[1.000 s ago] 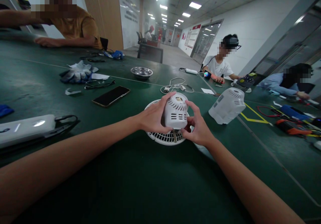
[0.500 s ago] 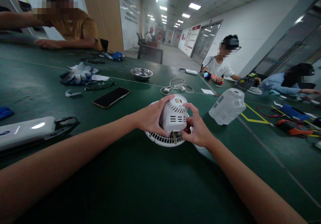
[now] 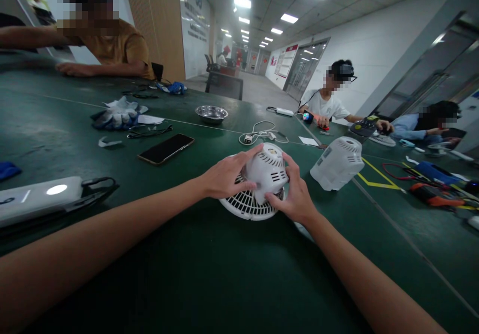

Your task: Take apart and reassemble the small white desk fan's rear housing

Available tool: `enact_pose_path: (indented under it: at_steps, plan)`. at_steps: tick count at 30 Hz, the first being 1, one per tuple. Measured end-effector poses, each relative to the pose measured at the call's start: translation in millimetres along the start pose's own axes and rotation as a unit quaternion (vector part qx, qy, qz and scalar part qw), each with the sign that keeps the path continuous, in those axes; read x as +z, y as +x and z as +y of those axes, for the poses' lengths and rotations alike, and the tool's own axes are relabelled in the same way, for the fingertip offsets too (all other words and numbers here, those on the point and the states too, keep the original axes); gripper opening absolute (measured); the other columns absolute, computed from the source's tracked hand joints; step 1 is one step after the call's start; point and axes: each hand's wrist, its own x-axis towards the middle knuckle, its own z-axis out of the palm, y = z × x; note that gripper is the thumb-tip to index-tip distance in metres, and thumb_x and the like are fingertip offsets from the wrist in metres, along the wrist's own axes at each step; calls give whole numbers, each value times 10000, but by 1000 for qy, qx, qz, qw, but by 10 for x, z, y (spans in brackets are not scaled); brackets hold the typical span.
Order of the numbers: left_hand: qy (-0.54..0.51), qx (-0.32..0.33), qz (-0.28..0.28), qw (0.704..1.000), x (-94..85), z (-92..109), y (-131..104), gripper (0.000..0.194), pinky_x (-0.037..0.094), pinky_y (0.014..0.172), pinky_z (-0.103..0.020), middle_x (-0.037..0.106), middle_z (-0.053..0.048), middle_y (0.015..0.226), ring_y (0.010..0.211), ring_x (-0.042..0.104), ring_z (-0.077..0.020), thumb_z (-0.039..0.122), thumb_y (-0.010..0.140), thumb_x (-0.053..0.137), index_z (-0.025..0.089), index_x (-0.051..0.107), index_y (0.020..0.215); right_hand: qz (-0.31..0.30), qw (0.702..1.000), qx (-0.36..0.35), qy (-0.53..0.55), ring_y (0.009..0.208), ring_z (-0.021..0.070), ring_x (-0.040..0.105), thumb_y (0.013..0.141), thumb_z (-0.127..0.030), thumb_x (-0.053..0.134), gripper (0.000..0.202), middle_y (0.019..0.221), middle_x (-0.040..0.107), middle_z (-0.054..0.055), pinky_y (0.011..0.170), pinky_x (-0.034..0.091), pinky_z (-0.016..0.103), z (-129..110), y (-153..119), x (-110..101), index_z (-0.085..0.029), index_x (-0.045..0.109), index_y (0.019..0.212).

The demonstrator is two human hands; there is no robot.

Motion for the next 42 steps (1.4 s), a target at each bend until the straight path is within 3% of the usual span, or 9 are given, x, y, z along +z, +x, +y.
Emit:
enact_pose_path:
  at_steps: [5,9,14,19,22,24,28,34,42]
  plan:
    - [-44,-171,118,977,-14,-299,-54,688,459,1127,-535,653,-175,1469,1309,637,-348,615,1065,376,192,457,1601,15,995,81,57,1042,341,684,867,-366,705,910,1290,682,115,967,566,610,129,-1,-27,-332,264,1662]
    - [-76,-313,161,933,20,-533,-108,595,486,1074,-454,720,-137,1370,1273,661,-338,617,1055,375,199,671,1359,-2,988,112,103,1200,392,651,753,-403,872,1024,1466,615,135,1053,524,652,157,9,-33,-325,356,1634]
    - [-226,-251,198,920,-14,-584,-145,615,557,928,-393,783,-115,1166,1045,729,-282,650,1024,433,163,699,1289,52,969,151,190,1143,358,683,655,-371,956,1021,1354,696,109,1073,527,643,133,28,22,-308,473,1551]
    - [-253,-155,280,913,-7,-528,-77,568,535,1021,-405,736,-121,1284,1193,669,-282,653,984,539,185,718,1252,126,876,233,404,1068,307,734,771,-499,837,677,1197,775,61,947,607,500,-10,54,133,-281,600,1366]
    - [-318,-164,248,900,75,-500,-33,502,553,1017,-441,752,-116,1228,1142,693,-280,558,888,755,179,721,1216,58,822,272,497,1065,327,740,859,-626,661,512,1125,797,58,875,614,511,-116,32,189,-277,688,1232]
    - [-415,-196,231,858,134,-478,-21,458,593,954,-453,779,-109,1133,1033,731,-265,501,858,811,171,728,1165,1,803,292,520,1030,330,742,873,-684,595,515,1060,802,61,838,616,518,-150,12,212,-279,716,1167]
    - [-467,-296,248,796,178,-438,-26,317,628,709,-402,780,-92,886,775,737,-229,418,839,845,147,749,971,-47,795,302,524,882,291,730,880,-698,574,483,929,775,54,743,616,468,-138,0,250,-284,725,1077]
    - [-404,-321,271,812,141,-385,-30,211,634,621,-399,780,-94,821,702,747,-238,329,810,858,154,766,882,-83,787,291,538,880,271,734,886,-700,578,475,895,771,37,749,608,435,-128,20,287,-284,712,1072]
    - [-358,-297,290,837,125,-317,-25,231,629,578,-385,769,-81,755,644,738,-234,366,798,866,156,775,834,-54,805,288,516,939,283,729,849,-736,600,481,923,772,12,787,605,471,-179,33,279,-312,687,1059]
